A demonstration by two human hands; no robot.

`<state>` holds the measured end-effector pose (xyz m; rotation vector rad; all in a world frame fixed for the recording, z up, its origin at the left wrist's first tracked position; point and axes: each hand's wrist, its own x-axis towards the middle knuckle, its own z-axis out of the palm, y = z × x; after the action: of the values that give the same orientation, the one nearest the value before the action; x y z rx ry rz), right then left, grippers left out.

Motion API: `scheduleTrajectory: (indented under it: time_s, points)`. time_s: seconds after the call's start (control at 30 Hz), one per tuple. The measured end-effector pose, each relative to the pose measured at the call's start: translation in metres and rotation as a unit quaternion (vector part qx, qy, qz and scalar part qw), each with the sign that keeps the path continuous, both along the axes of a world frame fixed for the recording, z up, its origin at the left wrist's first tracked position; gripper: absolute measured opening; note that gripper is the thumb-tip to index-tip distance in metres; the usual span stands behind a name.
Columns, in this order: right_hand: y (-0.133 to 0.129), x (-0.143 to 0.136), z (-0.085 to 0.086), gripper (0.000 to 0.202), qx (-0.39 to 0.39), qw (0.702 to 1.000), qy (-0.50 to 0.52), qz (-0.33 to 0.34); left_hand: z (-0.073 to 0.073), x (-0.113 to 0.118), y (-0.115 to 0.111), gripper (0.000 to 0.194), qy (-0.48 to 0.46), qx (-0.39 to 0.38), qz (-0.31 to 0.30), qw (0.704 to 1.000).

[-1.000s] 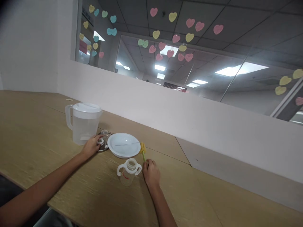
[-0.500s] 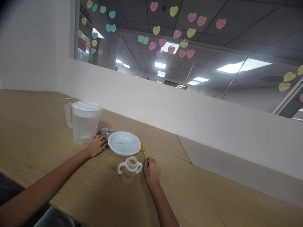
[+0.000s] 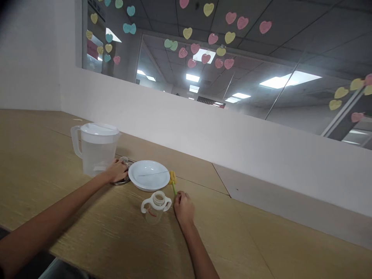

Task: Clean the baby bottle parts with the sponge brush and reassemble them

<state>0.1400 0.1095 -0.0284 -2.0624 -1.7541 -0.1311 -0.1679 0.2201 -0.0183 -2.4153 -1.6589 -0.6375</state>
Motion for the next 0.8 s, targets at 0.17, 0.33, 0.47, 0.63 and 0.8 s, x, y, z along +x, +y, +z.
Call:
scheduleTrajectory:
  time_s: [0.17, 0.33, 0.47, 0.63, 0.8]
  points:
    - [0.001, 0.0, 0.007, 0.029, 0.026, 0.999, 0.029, -0.008, 0.008, -0.003, -0.006, 0.024, -0.004, 0.023, 0.015, 1.0]
    - [0.006, -0.009, 0.024, 0.029, 0.06, 0.998, 0.026, 0.001, 0.012, -0.006, -0.014, 0.02, -0.019, 0.036, 0.032, 0.999]
    - [0.014, -0.022, 0.044, 0.027, 0.085, 0.996, 0.011, 0.034, 0.012, -0.004, -0.017, 0.02, -0.026, 0.04, 0.037, 0.998]
    - [0.039, -0.048, 0.068, 0.031, 0.072, 0.993, 0.0, 0.098, 0.017, -0.003, -0.027, 0.024, -0.046, 0.071, 0.066, 0.994]
    - [0.076, -0.074, 0.07, 0.032, -0.021, 0.987, -0.036, 0.157, 0.032, -0.002, -0.04, 0.033, -0.083, 0.148, 0.097, 0.981]
